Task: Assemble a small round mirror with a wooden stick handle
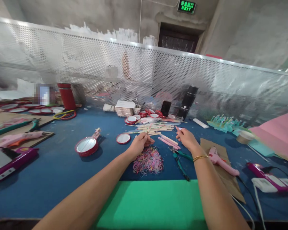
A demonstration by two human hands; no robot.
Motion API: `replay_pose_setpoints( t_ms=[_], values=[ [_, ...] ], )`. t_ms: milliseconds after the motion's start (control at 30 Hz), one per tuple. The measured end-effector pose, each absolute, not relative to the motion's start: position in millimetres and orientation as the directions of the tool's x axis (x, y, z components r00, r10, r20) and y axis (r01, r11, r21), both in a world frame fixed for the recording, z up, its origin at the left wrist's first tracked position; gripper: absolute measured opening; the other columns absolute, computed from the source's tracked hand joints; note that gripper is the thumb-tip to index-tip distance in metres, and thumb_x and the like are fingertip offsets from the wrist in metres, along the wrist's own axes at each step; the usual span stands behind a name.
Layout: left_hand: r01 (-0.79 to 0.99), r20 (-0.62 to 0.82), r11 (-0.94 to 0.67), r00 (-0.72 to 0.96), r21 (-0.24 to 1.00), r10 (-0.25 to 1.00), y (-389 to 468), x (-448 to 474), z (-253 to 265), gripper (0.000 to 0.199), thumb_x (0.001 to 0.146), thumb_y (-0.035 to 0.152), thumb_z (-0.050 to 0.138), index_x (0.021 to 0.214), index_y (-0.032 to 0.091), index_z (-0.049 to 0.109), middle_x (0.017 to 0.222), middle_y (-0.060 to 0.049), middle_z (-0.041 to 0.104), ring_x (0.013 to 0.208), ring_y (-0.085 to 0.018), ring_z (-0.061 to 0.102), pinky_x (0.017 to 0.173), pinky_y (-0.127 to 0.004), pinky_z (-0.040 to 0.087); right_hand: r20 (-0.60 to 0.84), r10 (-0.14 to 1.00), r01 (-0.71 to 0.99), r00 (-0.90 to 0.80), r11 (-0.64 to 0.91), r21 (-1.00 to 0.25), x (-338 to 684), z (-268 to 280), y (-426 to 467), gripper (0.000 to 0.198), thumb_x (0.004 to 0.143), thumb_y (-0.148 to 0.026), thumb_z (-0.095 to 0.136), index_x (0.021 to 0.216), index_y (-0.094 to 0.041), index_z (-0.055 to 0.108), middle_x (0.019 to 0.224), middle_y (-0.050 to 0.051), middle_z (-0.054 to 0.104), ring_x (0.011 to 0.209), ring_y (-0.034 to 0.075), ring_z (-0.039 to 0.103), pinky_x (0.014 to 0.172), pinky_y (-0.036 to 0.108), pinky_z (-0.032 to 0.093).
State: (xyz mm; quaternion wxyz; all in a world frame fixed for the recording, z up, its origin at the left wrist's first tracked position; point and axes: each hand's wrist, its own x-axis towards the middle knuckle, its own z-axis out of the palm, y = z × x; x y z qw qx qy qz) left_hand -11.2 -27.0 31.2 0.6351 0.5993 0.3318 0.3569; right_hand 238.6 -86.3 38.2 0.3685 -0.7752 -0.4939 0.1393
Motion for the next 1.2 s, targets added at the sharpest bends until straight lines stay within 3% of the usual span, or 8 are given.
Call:
replay_pose_setpoints(
  t_ms=[133,233,367,567,700,900,1067,1200],
  values=[
    [-0.076,0.039,-0.006,0.445,0.997,0.895,-24,-14,34,0.019,0.085,0.034,0.047,0.078,0.016,0.049,0.072,-0.002,0.063,0.061,-0.009,0.057,0.056,-0.019,0.040,0.175,0.865,0.724,0.470,-0.264,-0.637,232,46,-92,0.027,0.087,-0.039,0.042,0.076,-0.019,0.057,0.074,0.003,0.065,0.055,0.011,0.052,0.052,0.022,0.031],
    [-0.090,0.037,-0.003,0.371,0.996,0.928,-21,-16,37,0.015,0.085,0.028,0.046,0.077,0.017,0.049,0.059,0.003,0.051,0.046,-0.006,0.044,0.044,-0.016,0.031,0.211,0.874,0.775,0.438,-0.248,-0.581,220,52,-95,0.026,0.085,-0.036,0.043,0.070,-0.019,0.054,0.069,0.003,0.062,0.056,0.012,0.050,0.052,0.024,0.027],
    [-0.120,0.033,0.009,0.344,0.993,0.938,-20,-18,41,0.014,0.084,0.026,0.047,0.074,0.017,0.048,0.055,0.004,0.045,0.042,-0.004,0.037,0.040,-0.015,0.028,0.215,0.908,0.807,0.360,-0.187,-0.561,200,57,-96,0.025,0.086,-0.034,0.042,0.071,-0.019,0.054,0.072,0.004,0.063,0.061,0.013,0.051,0.054,0.024,0.027],
    [-0.076,-0.040,0.073,0.365,0.994,0.930,-21,-22,47,0.013,0.086,0.025,0.044,0.077,0.017,0.048,0.056,0.004,0.047,0.040,-0.004,0.040,0.038,-0.014,0.027,0.185,0.957,0.775,0.223,-0.059,-0.629,179,52,-95,0.024,0.088,-0.035,0.042,0.073,-0.020,0.054,0.078,0.003,0.066,0.064,0.013,0.054,0.056,0.023,0.030],
    [-0.012,-0.131,0.150,0.426,0.989,0.895,-23,-21,47,0.013,0.088,0.025,0.042,0.080,0.017,0.049,0.060,0.002,0.053,0.045,-0.006,0.051,0.040,-0.013,0.034,0.196,0.963,0.723,0.184,0.002,-0.690,169,49,-93,0.020,0.086,-0.034,0.046,0.075,-0.020,0.055,0.074,0.001,0.065,0.062,0.012,0.053,0.057,0.022,0.032],
    [-0.157,-0.238,0.336,0.443,0.929,0.864,-29,-16,45,0.010,0.087,0.022,0.045,0.080,0.017,0.049,0.068,-0.002,0.059,0.053,-0.008,0.058,0.051,-0.018,0.049,0.219,0.959,0.526,0.179,0.095,-0.845,140,43,-92,0.034,0.075,-0.049,0.059,0.084,-0.017,0.060,0.074,0.000,0.063,0.067,0.013,0.054,0.062,0.024,0.038],
    [-0.270,-0.272,0.429,0.468,0.862,0.841,-29,-17,48,0.013,0.088,0.015,0.038,0.080,0.017,0.048,0.072,-0.004,0.061,0.059,-0.010,0.061,0.056,-0.022,0.054,0.238,0.962,0.491,0.137,0.143,-0.859,126,35,-88,0.034,0.072,-0.047,0.064,0.089,-0.018,0.064,0.091,0.005,0.068,0.082,0.017,0.061,0.073,0.028,0.044],
    [-0.240,-0.280,0.434,0.485,0.868,0.829,-28,-20,53,0.013,0.088,0.015,0.039,0.080,0.016,0.048,0.073,-0.005,0.062,0.059,-0.011,0.062,0.056,-0.024,0.054,0.221,0.969,0.528,0.112,0.130,-0.839,123,32,-86,0.024,0.073,-0.040,0.062,0.082,-0.018,0.064,0.084,0.005,0.069,0.077,0.017,0.062,0.071,0.028,0.045]
  ],
)
